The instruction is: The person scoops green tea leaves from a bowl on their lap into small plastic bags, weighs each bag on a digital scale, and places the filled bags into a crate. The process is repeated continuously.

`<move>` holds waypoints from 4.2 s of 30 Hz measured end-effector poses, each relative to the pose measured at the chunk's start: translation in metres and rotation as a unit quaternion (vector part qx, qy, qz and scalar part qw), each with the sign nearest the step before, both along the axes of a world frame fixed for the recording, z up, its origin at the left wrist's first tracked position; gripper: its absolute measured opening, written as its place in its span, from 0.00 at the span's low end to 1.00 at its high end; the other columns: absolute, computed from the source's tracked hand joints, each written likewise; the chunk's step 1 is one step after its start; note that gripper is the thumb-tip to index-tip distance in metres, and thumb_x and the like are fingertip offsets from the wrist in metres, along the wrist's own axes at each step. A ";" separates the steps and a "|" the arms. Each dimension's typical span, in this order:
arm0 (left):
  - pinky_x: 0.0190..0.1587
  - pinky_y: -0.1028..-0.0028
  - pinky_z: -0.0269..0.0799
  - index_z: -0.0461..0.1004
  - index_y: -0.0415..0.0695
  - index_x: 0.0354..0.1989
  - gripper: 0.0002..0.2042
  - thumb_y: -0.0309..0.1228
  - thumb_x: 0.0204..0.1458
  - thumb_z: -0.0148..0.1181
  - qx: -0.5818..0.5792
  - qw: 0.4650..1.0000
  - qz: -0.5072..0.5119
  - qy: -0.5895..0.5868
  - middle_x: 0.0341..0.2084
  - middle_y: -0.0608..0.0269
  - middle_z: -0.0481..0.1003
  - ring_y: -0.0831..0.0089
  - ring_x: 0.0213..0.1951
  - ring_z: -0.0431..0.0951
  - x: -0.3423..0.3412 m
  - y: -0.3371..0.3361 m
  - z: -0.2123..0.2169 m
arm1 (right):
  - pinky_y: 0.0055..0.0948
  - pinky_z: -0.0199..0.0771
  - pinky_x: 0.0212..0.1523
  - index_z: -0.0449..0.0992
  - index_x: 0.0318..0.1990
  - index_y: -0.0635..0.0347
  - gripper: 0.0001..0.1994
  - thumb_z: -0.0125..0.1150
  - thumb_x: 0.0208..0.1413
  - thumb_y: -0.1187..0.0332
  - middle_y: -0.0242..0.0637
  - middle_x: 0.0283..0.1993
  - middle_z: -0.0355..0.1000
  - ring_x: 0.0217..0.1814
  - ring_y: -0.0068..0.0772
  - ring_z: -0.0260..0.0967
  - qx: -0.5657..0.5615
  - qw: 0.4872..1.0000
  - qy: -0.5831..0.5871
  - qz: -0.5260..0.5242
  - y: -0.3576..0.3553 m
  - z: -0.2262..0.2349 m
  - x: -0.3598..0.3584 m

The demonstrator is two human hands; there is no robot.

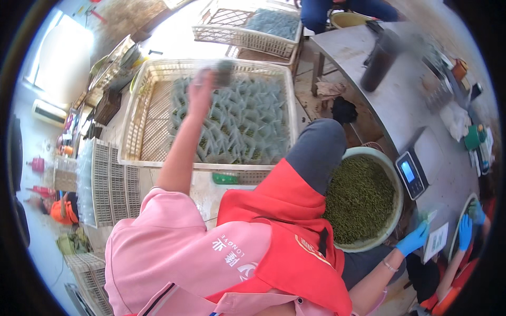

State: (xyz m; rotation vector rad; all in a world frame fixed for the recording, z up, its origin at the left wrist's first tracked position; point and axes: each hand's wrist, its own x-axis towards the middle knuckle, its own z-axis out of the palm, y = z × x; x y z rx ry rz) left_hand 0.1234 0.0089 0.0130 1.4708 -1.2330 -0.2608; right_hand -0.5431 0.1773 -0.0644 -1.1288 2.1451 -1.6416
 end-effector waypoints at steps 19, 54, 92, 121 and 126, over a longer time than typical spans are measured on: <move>0.53 0.59 0.62 0.67 0.37 0.48 0.29 0.52 0.49 0.47 0.406 0.859 0.212 -0.228 0.44 0.41 0.71 0.49 0.48 0.70 0.283 -0.039 -0.128 | 0.31 0.69 0.52 0.71 0.48 0.65 0.13 0.45 0.57 0.75 0.41 0.48 0.70 0.48 0.32 0.68 0.019 0.952 -0.277 0.129 0.004 0.022 0.109; 0.23 0.70 0.67 0.72 0.48 0.21 0.11 0.41 0.45 0.60 0.099 0.835 -0.502 -0.204 0.16 0.63 0.73 0.64 0.20 0.74 -0.330 0.084 -0.023 | 0.26 0.74 0.29 0.66 0.51 0.62 0.18 0.55 0.55 0.64 0.37 0.35 0.72 0.29 0.28 0.73 0.102 0.872 -0.348 0.328 -0.004 0.018 0.140; 0.31 0.67 0.69 0.73 0.46 0.28 0.10 0.38 0.44 0.51 0.167 0.879 -0.382 -0.233 0.17 0.61 0.75 0.62 0.26 0.76 -0.365 0.022 -0.049 | 0.54 0.44 0.62 0.60 0.60 0.42 0.32 0.52 0.48 0.41 0.49 0.64 0.51 0.66 0.56 0.44 0.250 0.895 0.344 0.137 -0.025 -0.129 0.138; 0.33 0.63 0.69 0.66 0.43 0.32 0.11 0.39 0.51 0.49 0.314 0.819 -0.457 -0.146 0.15 0.60 0.74 0.60 0.25 0.77 -0.395 0.077 -0.118 | 0.26 0.70 0.44 0.69 0.47 0.63 0.13 0.51 0.54 0.72 0.35 0.44 0.70 0.44 0.26 0.69 -0.195 0.827 -0.527 0.025 -0.022 0.010 0.153; 0.33 0.63 0.69 0.65 0.43 0.35 0.10 0.36 0.52 0.48 0.320 0.817 -0.469 -0.105 0.15 0.60 0.74 0.60 0.25 0.77 -0.394 0.078 -0.112 | 0.24 0.66 0.46 0.68 0.46 0.63 0.14 0.55 0.51 0.77 0.33 0.43 0.69 0.44 0.24 0.65 -0.151 0.930 -0.330 0.057 -0.027 -0.003 0.169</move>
